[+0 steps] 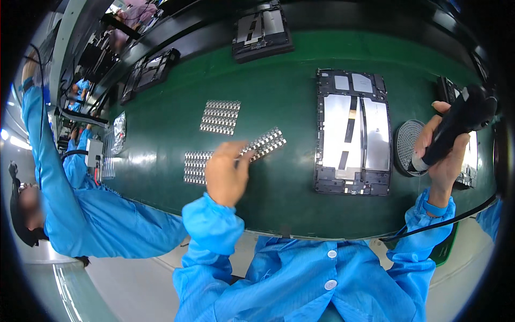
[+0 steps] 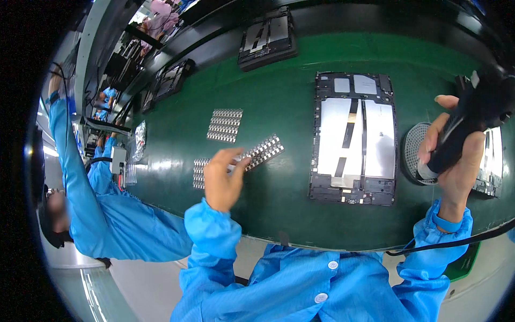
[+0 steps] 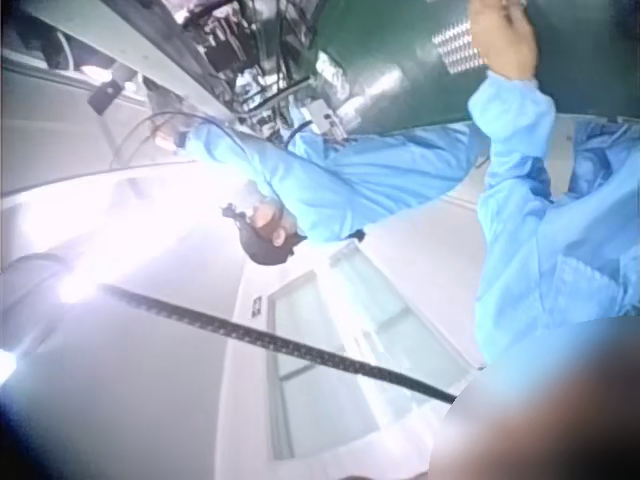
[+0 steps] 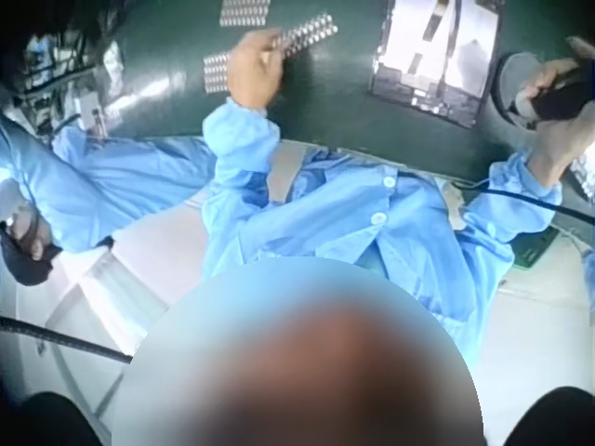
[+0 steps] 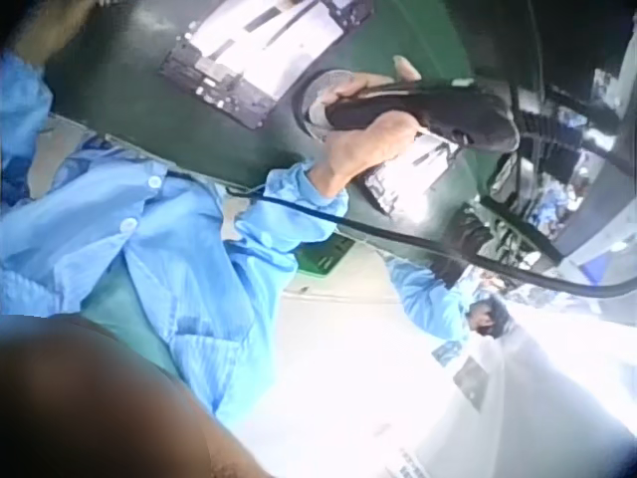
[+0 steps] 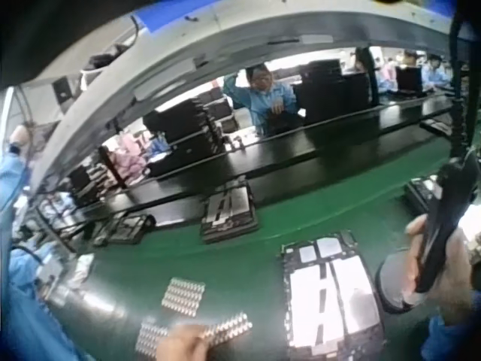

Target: Assembling internal components and securing parts of electronic tablets on a production line using an electric screwdriver.

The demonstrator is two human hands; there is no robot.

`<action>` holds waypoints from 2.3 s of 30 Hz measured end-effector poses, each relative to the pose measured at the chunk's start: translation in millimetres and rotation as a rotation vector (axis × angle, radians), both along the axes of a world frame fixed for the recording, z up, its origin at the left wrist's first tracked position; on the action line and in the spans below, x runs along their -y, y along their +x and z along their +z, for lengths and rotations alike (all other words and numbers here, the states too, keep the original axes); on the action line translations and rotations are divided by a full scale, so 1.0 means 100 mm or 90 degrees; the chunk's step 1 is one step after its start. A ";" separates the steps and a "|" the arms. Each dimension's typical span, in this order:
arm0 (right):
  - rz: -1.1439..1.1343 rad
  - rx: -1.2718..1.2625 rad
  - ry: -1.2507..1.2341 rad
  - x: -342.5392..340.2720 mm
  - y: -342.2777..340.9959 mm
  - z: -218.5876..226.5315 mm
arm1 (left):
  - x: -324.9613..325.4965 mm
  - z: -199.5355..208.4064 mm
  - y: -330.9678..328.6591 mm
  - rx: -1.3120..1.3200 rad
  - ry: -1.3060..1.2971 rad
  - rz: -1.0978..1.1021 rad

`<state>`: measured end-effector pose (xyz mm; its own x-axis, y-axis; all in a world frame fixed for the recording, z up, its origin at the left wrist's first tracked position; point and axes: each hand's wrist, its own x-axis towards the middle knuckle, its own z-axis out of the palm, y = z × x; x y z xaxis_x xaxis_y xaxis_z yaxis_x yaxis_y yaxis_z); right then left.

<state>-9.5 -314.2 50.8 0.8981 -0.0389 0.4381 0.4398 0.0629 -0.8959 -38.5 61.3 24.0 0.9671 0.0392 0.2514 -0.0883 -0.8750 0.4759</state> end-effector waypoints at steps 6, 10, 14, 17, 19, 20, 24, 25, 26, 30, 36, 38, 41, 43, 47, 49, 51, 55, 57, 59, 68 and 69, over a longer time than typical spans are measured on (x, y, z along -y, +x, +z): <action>0.031 0.046 -0.043 -0.04 -0.08 0.07 | -0.29 -0.06 0.13 -0.182 -0.055 0.008; -0.057 0.098 -0.129 0.02 -0.14 0.11 | -0.32 -0.12 0.21 -0.173 -0.094 -0.055; -0.154 0.075 -0.092 0.15 -0.14 0.13 | -0.41 -0.14 0.26 -0.281 -0.313 -0.077; -0.141 0.089 0.049 0.22 -0.01 0.08 | -0.37 0.06 0.24 -0.347 -0.391 0.027; -0.128 0.115 0.082 0.29 0.05 0.04 | -0.40 0.02 0.28 -0.370 -0.435 0.016; -0.130 0.120 0.085 0.32 0.07 0.02 | -0.38 -0.03 0.29 -0.378 -0.433 0.006; -0.147 0.114 0.080 0.31 0.11 -0.03 | -0.29 -0.15 0.25 -0.285 -0.354 0.007; -0.153 0.112 0.080 0.30 0.12 -0.04 | -0.25 -0.16 0.22 -0.255 -0.310 0.010; -0.161 0.112 0.070 0.29 0.13 -0.05 | -0.23 -0.19 0.20 -0.226 -0.250 0.028; -0.173 0.093 0.049 0.27 0.16 -0.07 | -0.03 -0.12 0.06 -0.012 0.024 -0.046; -0.169 0.080 0.031 0.21 0.19 -0.10 | 0.55 -0.09 0.06 0.127 -0.165 -0.268; -0.179 0.073 0.044 0.21 0.18 -0.11 | 0.78 -0.16 0.14 0.128 -0.215 -0.332; -0.174 0.068 0.044 0.22 0.18 -0.14 | 1.08 -0.22 0.21 0.120 -0.270 -0.431; -0.177 0.066 0.033 0.19 0.19 -0.14 | 1.19 -0.28 0.20 0.132 -0.254 -0.507; -0.176 0.069 0.019 0.19 0.22 -0.15 | 1.30 -0.28 0.13 0.109 -0.279 -0.557; -0.181 0.067 0.013 0.21 0.20 -0.14 | 1.34 -0.29 0.09 0.107 -0.300 -0.560; -0.185 0.065 0.008 0.22 0.20 -0.15 | 1.38 -0.30 0.04 0.104 -0.316 -0.568; -0.178 0.069 0.009 0.20 0.20 -0.16 | 1.37 -0.23 -0.07 0.043 -0.376 -0.588; -0.172 0.064 0.013 0.18 0.21 -0.16 | 1.30 -0.15 -0.09 -0.038 -0.399 -0.575; -0.179 0.050 0.014 0.13 0.22 -0.14 | 1.19 -0.04 -0.05 -0.030 -0.359 -0.524; -0.090 0.183 0.076 -0.10 0.11 0.10 | 0.69 -0.13 0.38 -0.158 -0.529 -0.165; -0.080 0.184 0.077 -0.23 0.15 0.11 | 0.70 -0.13 0.41 -0.211 -0.606 -0.135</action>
